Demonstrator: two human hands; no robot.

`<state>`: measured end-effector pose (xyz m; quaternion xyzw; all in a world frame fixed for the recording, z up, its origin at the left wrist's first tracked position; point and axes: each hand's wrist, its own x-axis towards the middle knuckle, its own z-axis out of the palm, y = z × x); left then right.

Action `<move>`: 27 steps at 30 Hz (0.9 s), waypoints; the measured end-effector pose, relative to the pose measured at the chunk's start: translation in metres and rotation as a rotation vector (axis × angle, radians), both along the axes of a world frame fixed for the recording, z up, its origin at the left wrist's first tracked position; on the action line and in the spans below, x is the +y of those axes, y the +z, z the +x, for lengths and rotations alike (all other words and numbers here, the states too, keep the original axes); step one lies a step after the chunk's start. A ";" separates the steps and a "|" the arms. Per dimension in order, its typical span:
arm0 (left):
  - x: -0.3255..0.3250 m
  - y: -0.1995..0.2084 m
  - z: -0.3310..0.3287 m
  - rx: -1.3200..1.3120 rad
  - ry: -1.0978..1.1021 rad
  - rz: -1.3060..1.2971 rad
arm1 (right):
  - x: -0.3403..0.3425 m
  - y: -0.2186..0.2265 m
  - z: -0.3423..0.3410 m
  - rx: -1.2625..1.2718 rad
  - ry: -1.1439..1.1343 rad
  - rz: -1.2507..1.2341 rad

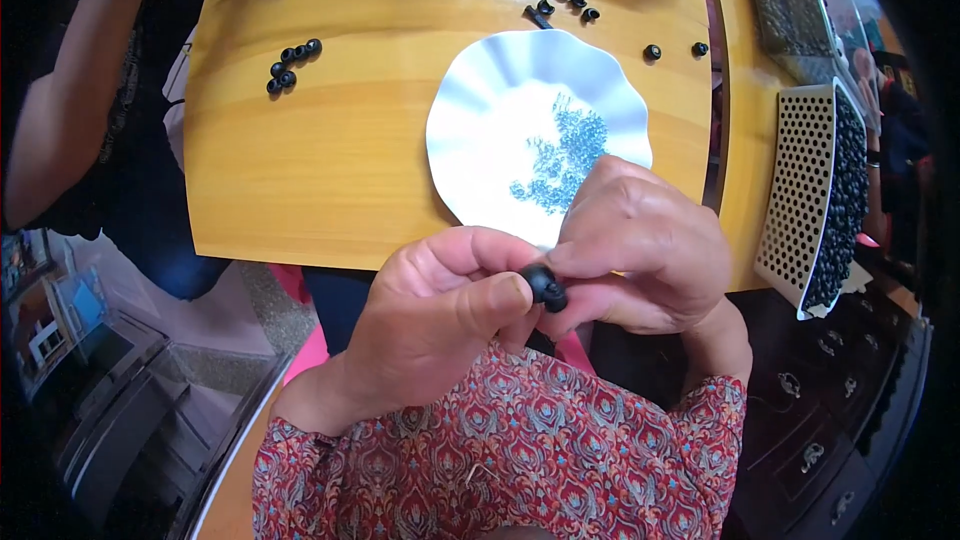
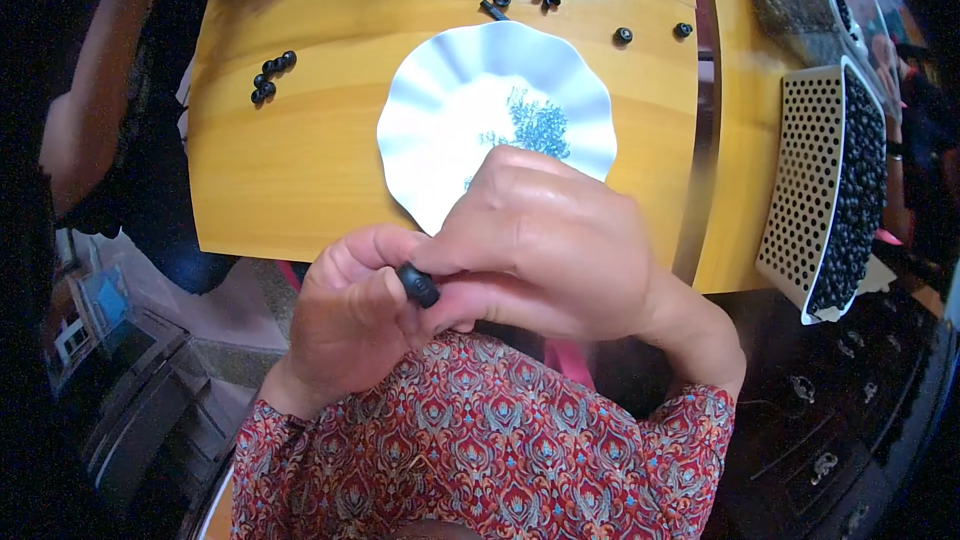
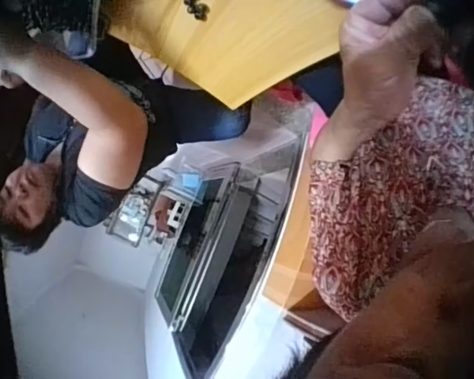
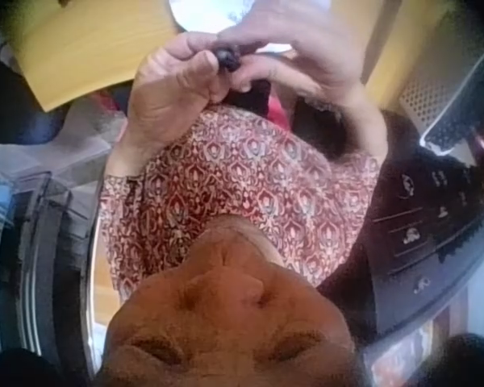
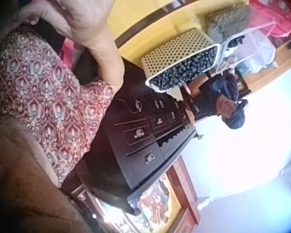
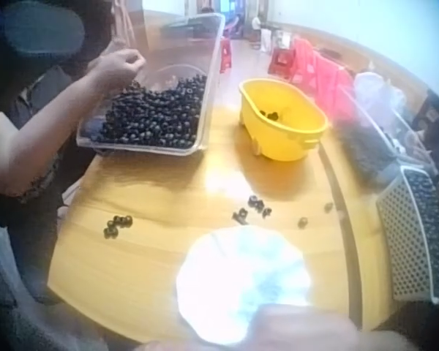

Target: Assembling small silver beads into black plastic sockets.

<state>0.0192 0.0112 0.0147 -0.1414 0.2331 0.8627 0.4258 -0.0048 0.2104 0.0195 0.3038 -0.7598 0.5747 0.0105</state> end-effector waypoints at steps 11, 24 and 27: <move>0.003 -0.002 -0.004 -0.095 0.108 0.145 | 0.000 0.009 0.006 0.172 -0.113 0.121; 0.011 -0.019 0.002 -0.080 0.075 0.140 | -0.007 0.001 0.013 0.158 -0.249 0.099; 0.011 -0.022 0.002 -0.077 0.094 0.118 | -0.012 -0.001 0.011 0.180 -0.279 0.108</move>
